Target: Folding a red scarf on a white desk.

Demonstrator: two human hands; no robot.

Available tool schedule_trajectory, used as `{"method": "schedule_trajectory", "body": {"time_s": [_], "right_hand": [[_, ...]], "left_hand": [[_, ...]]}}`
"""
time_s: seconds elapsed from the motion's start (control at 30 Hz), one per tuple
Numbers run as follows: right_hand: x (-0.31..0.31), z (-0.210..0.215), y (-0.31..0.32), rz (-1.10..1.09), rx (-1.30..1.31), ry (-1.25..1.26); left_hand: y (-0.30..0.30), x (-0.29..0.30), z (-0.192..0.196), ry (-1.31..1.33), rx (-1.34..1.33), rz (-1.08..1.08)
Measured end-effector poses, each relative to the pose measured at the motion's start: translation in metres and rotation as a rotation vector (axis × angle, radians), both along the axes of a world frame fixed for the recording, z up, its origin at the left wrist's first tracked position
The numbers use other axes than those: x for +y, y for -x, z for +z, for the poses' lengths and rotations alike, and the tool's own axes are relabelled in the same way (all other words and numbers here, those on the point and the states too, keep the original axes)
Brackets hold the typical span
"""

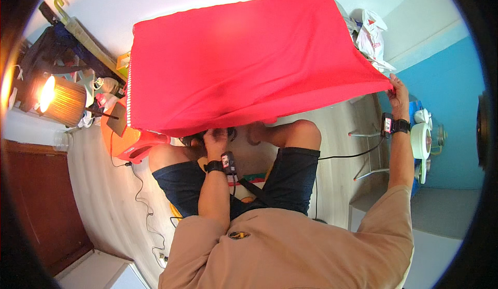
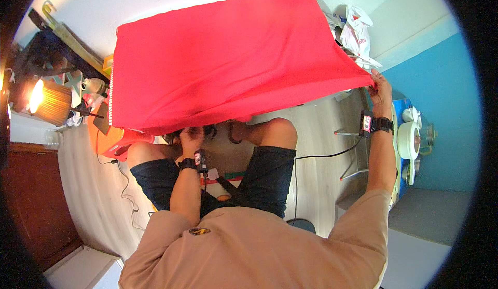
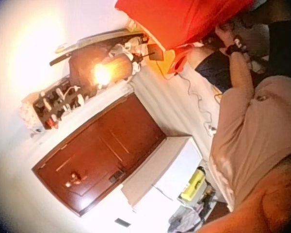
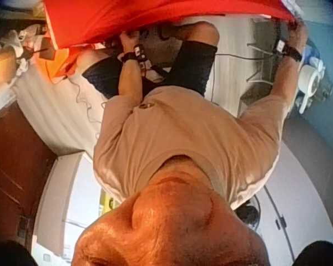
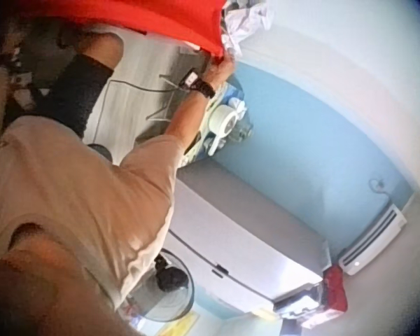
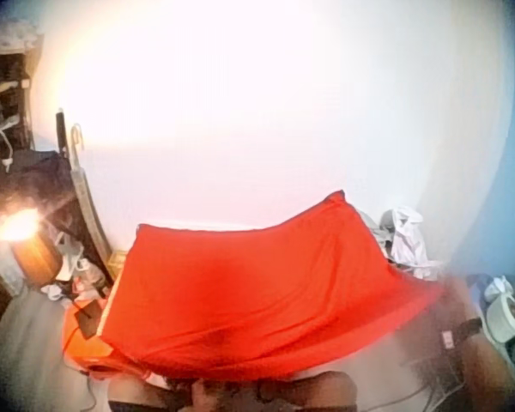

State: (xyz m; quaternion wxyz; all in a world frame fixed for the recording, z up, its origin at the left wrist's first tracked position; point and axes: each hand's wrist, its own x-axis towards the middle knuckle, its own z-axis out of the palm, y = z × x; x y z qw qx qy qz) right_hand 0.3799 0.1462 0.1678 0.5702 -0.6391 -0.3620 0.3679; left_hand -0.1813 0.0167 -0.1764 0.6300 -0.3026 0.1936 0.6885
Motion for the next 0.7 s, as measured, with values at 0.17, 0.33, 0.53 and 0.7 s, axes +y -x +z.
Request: {"method": "schedule_trajectory", "body": {"time_s": [0.17,0.33,0.53,0.7], "right_hand": [[-0.006,0.009,0.004,0.061,-0.046,0.052],[-0.009,0.018,0.001,-0.022,-0.091,0.024],[-0.011,-0.005,-0.016,-0.013,-0.056,0.038],[-0.011,-0.022,-0.036,0.012,-0.054,0.050]], "left_hand": [[-0.042,0.014,0.011,0.111,0.155,-0.304],[-0.044,0.035,0.021,-0.221,-0.005,-0.126],[-0.017,0.035,-0.006,-0.149,0.226,0.020],[0.034,0.000,-0.004,0.034,0.238,0.170]]}}
